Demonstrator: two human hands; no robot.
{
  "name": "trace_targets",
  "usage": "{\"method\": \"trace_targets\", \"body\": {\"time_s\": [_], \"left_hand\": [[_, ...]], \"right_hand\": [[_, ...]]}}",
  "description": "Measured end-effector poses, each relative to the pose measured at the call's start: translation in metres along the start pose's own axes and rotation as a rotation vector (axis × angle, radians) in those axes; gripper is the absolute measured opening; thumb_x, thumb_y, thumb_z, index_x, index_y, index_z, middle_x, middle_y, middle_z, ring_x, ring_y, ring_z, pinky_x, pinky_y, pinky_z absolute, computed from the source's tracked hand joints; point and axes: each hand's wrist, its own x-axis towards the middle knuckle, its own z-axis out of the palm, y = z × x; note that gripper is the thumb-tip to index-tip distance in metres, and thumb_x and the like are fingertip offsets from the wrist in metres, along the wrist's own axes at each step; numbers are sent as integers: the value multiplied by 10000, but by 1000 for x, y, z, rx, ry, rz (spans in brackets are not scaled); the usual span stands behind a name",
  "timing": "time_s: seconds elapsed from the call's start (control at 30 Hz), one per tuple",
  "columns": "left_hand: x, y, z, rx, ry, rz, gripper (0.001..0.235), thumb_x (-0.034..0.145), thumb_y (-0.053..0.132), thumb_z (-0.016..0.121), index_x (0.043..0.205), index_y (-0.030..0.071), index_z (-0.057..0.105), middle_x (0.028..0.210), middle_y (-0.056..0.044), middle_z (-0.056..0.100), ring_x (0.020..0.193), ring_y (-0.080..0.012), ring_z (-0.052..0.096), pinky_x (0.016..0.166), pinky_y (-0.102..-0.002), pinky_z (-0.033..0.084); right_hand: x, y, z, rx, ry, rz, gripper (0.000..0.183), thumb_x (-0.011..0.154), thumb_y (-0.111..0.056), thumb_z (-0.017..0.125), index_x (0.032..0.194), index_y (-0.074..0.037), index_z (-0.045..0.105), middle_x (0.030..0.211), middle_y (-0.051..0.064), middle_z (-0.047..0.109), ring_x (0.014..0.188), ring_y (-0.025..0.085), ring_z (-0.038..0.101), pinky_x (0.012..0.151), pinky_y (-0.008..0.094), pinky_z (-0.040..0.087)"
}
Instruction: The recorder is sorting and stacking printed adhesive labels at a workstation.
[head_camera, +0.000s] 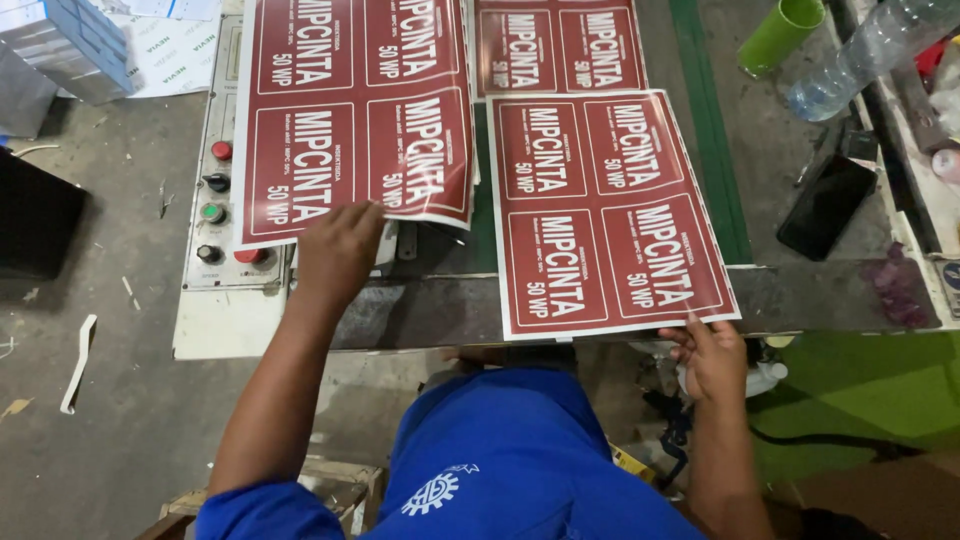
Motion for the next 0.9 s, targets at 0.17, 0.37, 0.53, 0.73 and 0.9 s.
{"method": "trace_targets", "body": {"time_s": [0.17, 0.37, 0.53, 0.73, 0.9], "left_hand": [[8, -5, -11, -155, 78, -50, 110, 963, 136, 761, 1050, 69, 758, 1007, -86, 774, 871, -236, 740, 666, -367, 587], [17, -7, -23, -191, -151, 21, 136, 951, 203, 722, 987, 76, 754, 1032, -86, 782, 894, -273, 745, 722, -408, 597], [11, -16, -11, -103, -105, 33, 147, 1001, 125, 648, 1079, 65, 757, 1080, -104, 779, 942, -267, 754, 742, -384, 603], [21, -22, -26, -178, 234, -175, 88, 1021, 133, 776, 1055, 53, 771, 993, -125, 765, 839, -263, 736, 668, -377, 578], [17, -50, -4, -108, 325, -219, 243, 1001, 213, 849, 890, 63, 694, 808, -82, 699, 711, -215, 681, 561, -360, 514]], "right_hand": [[-10, -4, 23, -51, 22, 67, 236, 1034, -162, 632, 1231, -33, 629, 1031, 113, 736, 796, 191, 734, 532, 277, 500], [26, 2, 44, -59, -44, 83, 243, 1023, -178, 635, 1210, -23, 624, 1029, 108, 737, 801, 197, 738, 526, 270, 505], [74, -4, 68, -66, -65, 78, 263, 1025, -205, 647, 1206, -17, 616, 1044, 103, 726, 829, 198, 745, 532, 275, 511], [88, -2, 65, -1, -130, 123, 351, 1046, -252, 620, 1280, 7, 583, 1081, 160, 741, 846, 212, 757, 559, 289, 548], [60, -3, 72, -50, -161, 104, 492, 1022, -203, 596, 1464, -3, 516, 1130, 203, 744, 839, 203, 745, 568, 281, 553]]}}
